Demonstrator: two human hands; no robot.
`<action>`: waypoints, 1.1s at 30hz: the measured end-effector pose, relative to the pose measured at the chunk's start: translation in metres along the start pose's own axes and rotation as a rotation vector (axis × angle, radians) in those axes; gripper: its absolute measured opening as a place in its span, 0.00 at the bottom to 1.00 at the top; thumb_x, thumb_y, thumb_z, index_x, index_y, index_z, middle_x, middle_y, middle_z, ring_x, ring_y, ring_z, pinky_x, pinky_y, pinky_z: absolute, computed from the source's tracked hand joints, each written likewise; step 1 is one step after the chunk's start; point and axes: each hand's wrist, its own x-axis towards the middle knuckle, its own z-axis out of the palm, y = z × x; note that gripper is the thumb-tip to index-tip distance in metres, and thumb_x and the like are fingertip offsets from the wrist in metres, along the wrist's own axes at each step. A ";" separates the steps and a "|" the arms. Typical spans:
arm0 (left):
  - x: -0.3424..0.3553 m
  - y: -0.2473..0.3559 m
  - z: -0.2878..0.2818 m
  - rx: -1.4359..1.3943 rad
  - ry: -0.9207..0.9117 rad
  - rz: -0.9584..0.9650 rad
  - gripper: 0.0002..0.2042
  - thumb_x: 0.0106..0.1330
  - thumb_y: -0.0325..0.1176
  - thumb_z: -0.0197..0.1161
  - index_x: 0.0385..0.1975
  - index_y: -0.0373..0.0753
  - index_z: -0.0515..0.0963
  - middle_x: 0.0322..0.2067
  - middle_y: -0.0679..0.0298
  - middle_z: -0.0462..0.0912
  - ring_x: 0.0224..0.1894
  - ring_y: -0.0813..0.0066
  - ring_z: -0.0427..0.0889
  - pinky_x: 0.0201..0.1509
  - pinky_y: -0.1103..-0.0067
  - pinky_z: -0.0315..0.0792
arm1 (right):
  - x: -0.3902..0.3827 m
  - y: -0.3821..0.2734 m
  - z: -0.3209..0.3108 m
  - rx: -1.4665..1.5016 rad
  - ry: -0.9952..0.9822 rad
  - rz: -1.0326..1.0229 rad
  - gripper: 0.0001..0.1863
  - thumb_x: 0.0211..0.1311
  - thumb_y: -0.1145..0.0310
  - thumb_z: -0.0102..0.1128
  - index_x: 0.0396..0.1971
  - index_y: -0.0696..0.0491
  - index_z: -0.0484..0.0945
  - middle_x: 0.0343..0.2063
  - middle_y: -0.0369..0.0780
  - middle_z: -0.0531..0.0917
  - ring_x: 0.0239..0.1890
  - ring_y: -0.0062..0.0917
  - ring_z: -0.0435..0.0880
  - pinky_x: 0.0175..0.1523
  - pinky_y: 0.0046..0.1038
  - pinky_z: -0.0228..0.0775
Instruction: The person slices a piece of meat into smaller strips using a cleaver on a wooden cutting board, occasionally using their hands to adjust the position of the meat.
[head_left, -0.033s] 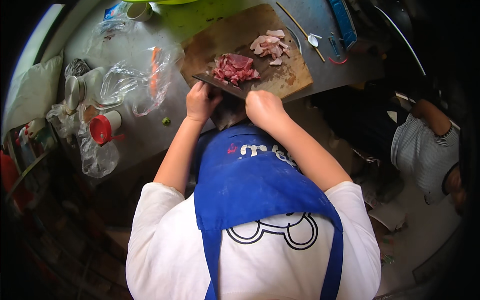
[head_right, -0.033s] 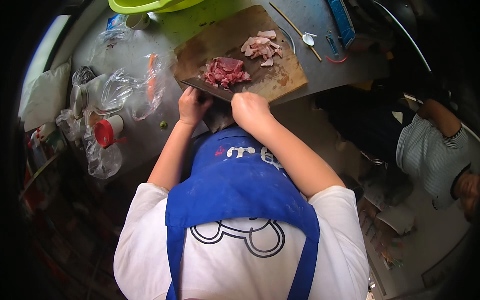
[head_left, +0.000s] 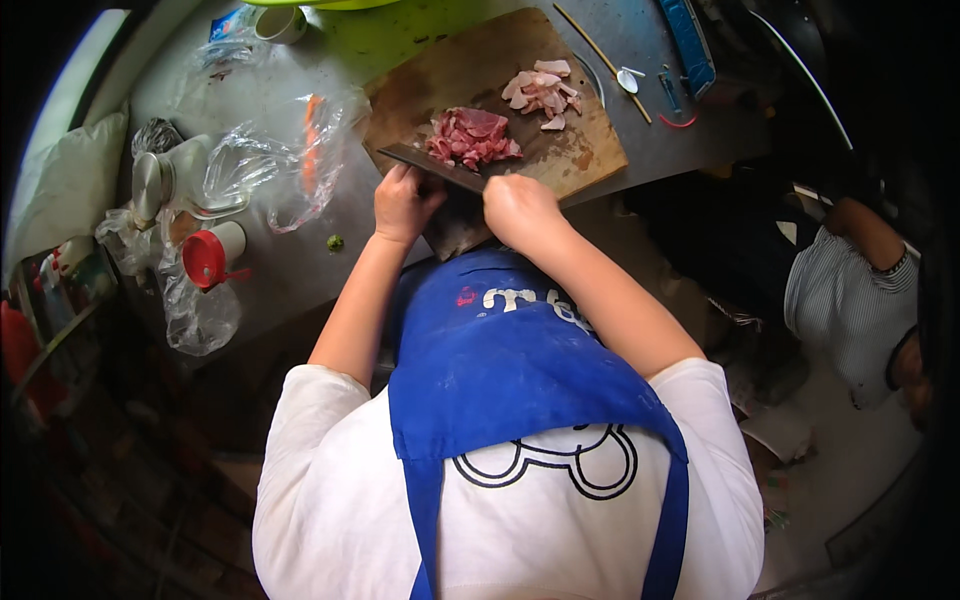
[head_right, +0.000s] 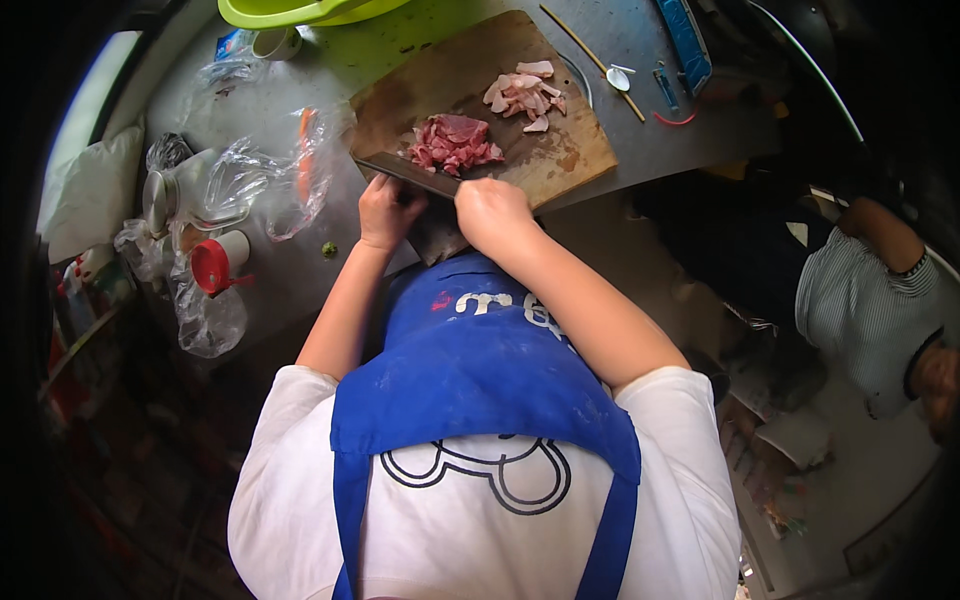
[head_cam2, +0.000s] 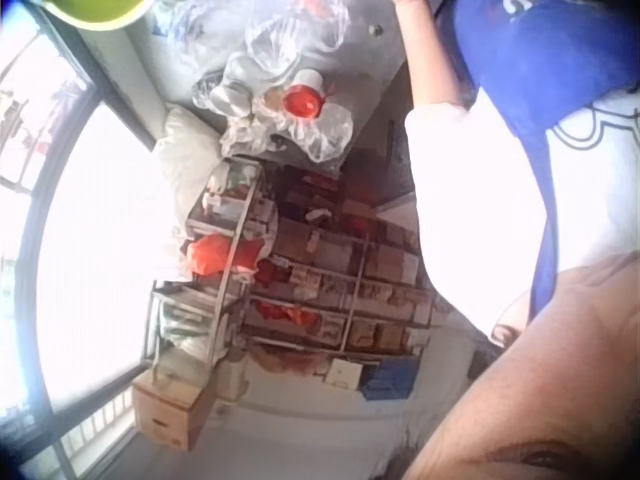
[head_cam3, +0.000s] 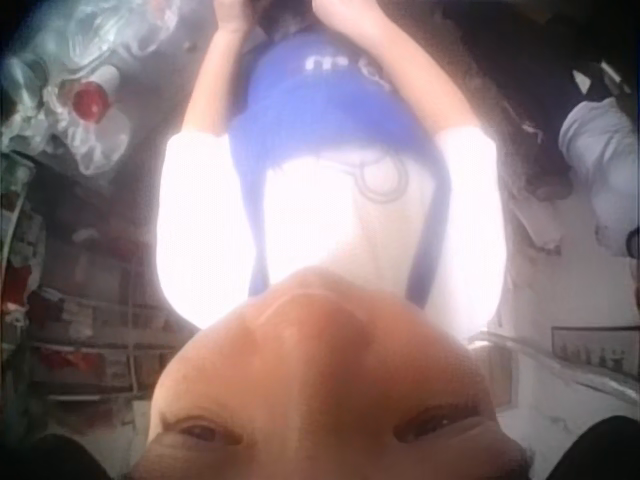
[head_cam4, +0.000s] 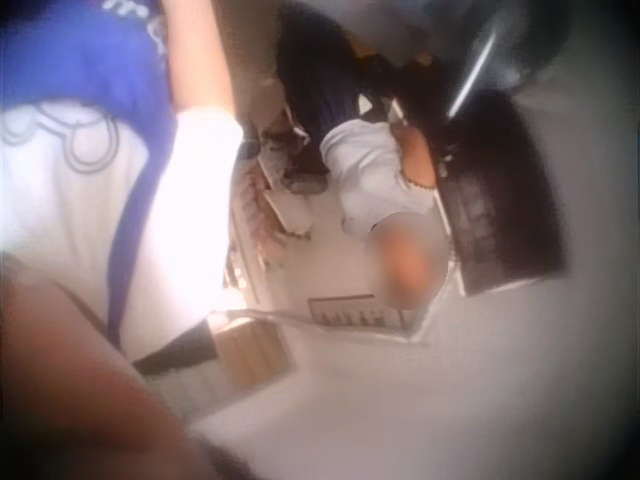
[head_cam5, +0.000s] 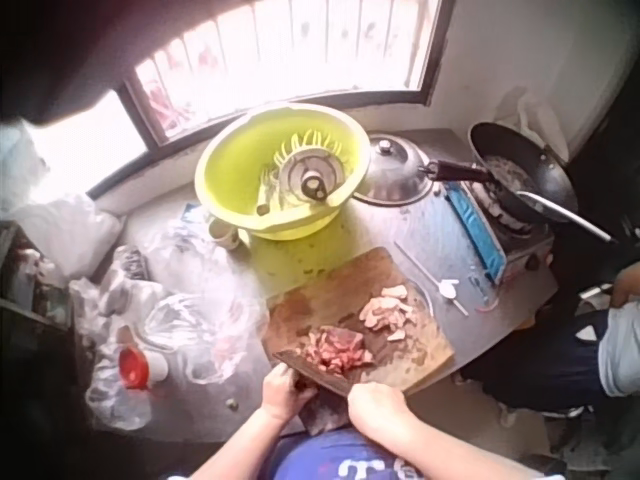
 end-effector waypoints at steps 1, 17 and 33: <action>0.003 -0.002 -0.001 0.016 -0.008 0.002 0.13 0.47 0.34 0.76 0.33 0.41 0.83 0.33 0.57 0.83 0.34 0.55 0.84 0.38 0.66 0.80 | 0.013 -0.002 0.010 0.000 -0.012 -0.023 0.10 0.56 0.72 0.55 0.25 0.58 0.85 0.28 0.51 0.87 0.34 0.45 0.89 0.40 0.42 0.82; 0.002 0.001 -0.001 -0.031 0.015 -0.028 0.18 0.48 0.32 0.75 0.40 0.41 0.82 0.34 0.58 0.83 0.34 0.55 0.85 0.39 0.66 0.80 | 0.000 -0.002 -0.007 0.004 -0.141 0.074 0.09 0.54 0.75 0.55 0.26 0.59 0.86 0.29 0.54 0.87 0.35 0.47 0.89 0.40 0.43 0.82; 0.004 0.002 -0.004 -0.037 0.132 -0.024 0.11 0.50 0.30 0.72 0.34 0.43 0.81 0.34 0.61 0.82 0.33 0.57 0.83 0.36 0.68 0.79 | -0.008 0.007 -0.020 0.057 -0.028 -0.027 0.12 0.60 0.67 0.58 0.24 0.60 0.83 0.25 0.55 0.85 0.32 0.50 0.87 0.40 0.47 0.80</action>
